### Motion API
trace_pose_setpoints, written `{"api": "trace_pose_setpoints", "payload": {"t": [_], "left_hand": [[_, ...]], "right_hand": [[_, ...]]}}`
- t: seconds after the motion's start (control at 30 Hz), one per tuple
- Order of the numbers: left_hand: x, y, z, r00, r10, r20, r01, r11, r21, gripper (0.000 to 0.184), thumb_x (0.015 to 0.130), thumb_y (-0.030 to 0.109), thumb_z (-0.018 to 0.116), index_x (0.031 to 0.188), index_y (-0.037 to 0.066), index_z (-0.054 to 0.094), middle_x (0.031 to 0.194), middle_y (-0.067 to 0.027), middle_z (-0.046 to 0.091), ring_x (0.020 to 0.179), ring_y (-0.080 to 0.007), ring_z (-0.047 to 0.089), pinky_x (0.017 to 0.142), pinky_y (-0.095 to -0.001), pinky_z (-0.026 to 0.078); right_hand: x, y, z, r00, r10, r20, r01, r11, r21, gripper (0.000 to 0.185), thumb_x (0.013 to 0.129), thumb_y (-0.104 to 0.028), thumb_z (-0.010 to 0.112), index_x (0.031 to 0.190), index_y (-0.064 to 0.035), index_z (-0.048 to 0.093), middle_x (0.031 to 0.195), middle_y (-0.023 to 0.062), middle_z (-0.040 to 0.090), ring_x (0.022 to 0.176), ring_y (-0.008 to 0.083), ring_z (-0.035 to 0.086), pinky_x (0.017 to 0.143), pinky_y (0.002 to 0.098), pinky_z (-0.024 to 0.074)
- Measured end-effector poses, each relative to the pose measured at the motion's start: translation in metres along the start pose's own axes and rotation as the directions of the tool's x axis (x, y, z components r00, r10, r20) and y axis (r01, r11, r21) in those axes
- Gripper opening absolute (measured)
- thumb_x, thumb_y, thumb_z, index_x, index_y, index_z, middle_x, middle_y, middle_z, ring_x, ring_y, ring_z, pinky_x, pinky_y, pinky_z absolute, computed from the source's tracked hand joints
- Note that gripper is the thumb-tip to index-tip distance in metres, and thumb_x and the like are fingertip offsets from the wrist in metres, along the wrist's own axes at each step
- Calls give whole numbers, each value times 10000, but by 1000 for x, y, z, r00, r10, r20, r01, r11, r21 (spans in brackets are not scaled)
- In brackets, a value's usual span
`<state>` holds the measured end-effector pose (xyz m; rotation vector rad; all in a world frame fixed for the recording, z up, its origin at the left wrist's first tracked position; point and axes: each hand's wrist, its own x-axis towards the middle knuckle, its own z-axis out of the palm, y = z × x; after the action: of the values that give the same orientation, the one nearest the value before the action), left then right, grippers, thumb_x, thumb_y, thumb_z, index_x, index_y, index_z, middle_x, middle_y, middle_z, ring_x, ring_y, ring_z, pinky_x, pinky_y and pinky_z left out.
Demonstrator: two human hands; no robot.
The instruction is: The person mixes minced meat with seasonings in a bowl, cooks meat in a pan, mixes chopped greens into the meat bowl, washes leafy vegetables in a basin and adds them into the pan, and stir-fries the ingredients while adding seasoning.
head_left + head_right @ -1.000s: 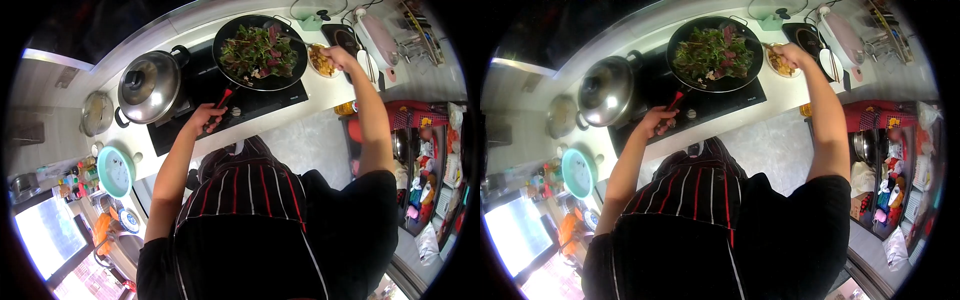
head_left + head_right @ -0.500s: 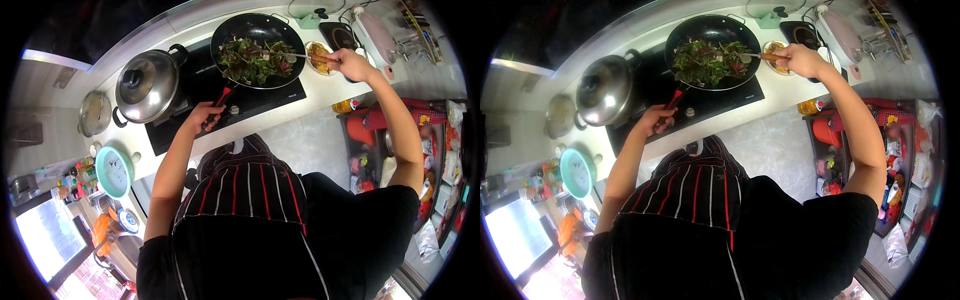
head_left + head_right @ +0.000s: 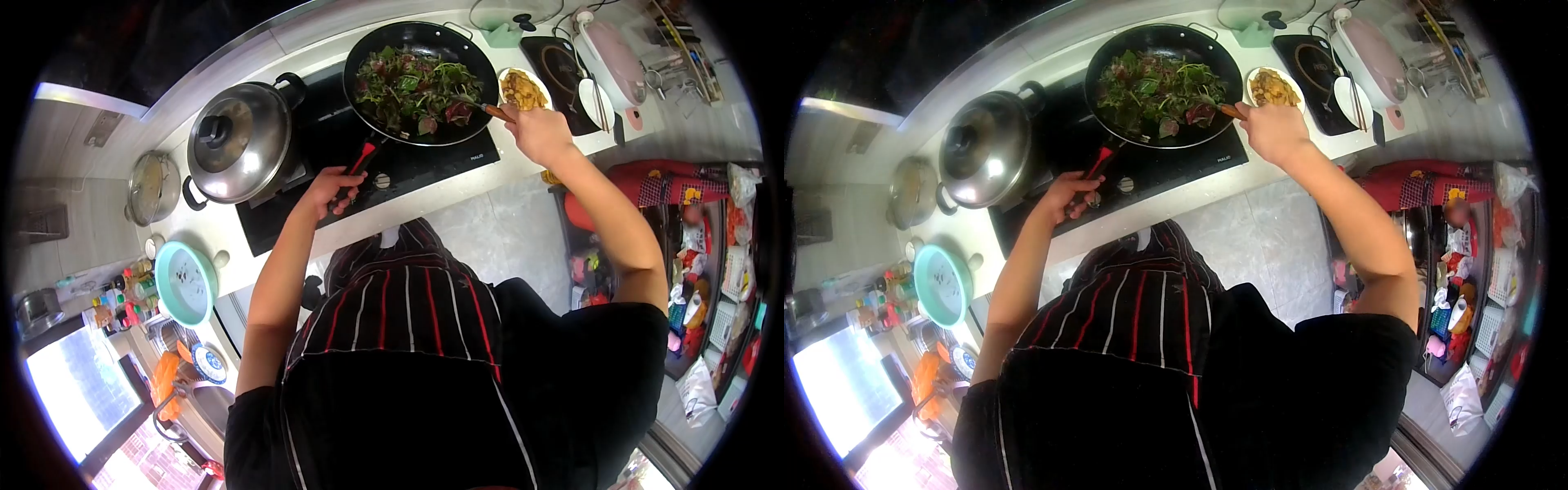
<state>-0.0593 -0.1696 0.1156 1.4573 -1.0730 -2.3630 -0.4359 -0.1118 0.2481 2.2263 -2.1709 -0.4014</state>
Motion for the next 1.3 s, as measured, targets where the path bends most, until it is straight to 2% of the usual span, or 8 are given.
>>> {"api": "trace_pose_setpoints", "payload": {"t": [0.13, 0.27, 0.37, 0.7, 0.93, 1.07, 1.17, 1.3], "left_hand": [[1, 1, 0, 1000, 16, 3, -16, 1000, 1, 258, 851, 154, 625, 1074, 33, 578, 610, -29, 511, 346, -97, 387, 314, -231, 237], [4, -6, -1, 999, 33, 25, -33, 999, -19, 172, 834, 169, 649, 976, 74, 626, 597, -7, 481, 393, -93, 404, 329, -240, 237], [1, -5, 2, 1000, 20, 16, -20, 1000, -9, 176, 834, 174, 651, 981, 80, 626, 604, -8, 483, 400, -93, 408, 330, -237, 238], [3, -9, 0, 1000, 23, 20, -23, 999, -31, 217, 840, 178, 645, 1019, 62, 604, 612, -13, 491, 387, -93, 402, 331, -236, 237], [4, -8, 2, 1000, 9, 6, -8, 999, -33, 247, 858, 168, 619, 1073, 53, 578, 616, -24, 502, 372, -102, 405, 326, -233, 233], [0, -3, 5, 1000, 0, -12, 0, 1000, -25, 195, 828, 168, 657, 992, 69, 617, 607, -10, 490, 387, -98, 406, 330, -241, 243], [-1, -3, 4, 1000, 2, 0, -2, 999, -38, 193, 827, 164, 658, 989, 69, 617, 602, -9, 487, 390, -99, 410, 331, -242, 242], [2, -5, 3, 1000, -2, 8, 2, 999, -48, 210, 836, 171, 647, 1019, 75, 610, 610, -11, 488, 385, -100, 406, 332, -241, 234]], "right_hand": [[-15, 13, -27, 990, 123, -64, -122, 992, 24, 311, 875, -339, 561, 1150, -210, 632, 799, 136, 661, 772, 309, 640, 689, 442, 496], [-16, 24, -75, 972, 235, 16, -231, 939, 253, 337, 882, -366, 540, 1199, -274, 612, 959, 112, 677, 926, 301, 634, 786, 430, 500], [26, 11, -39, 967, 223, -125, -192, 957, 220, 333, 872, -352, 570, 1191, -271, 617, 922, 137, 669, 875, 314, 637, 746, 405, 497], [-34, -16, -10, 999, -4, 46, 2, 999, 42, 348, 875, -280, 547, 1218, -235, 580, 789, 147, 660, 709, 331, 648, 621, 450, 510], [31, -34, 39, 993, 88, -85, -87, 996, 13, 356, 882, -278, 542, 1230, -201, 554, 730, 118, 651, 676, 310, 645, 594, 425, 507], [-15, -20, 12, 999, 8, -36, -9, 1000, -10, 378, 875, -301, 562, 1250, -253, 556, 713, 122, 645, 664, 302, 643, 595, 434, 500], [-39, -9, -39, 991, 127, -45, -129, 991, -31, 333, 850, -308, 586, 1182, -301, 611, 747, 132, 659, 700, 311, 650, 612, 425, 508], [-52, -5, -62, 994, 90, -62, -85, 993, 77, 293, 833, -302, 600, 1117, -268, 663, 781, 125, 668, 729, 310, 652, 647, 425, 508]]}}
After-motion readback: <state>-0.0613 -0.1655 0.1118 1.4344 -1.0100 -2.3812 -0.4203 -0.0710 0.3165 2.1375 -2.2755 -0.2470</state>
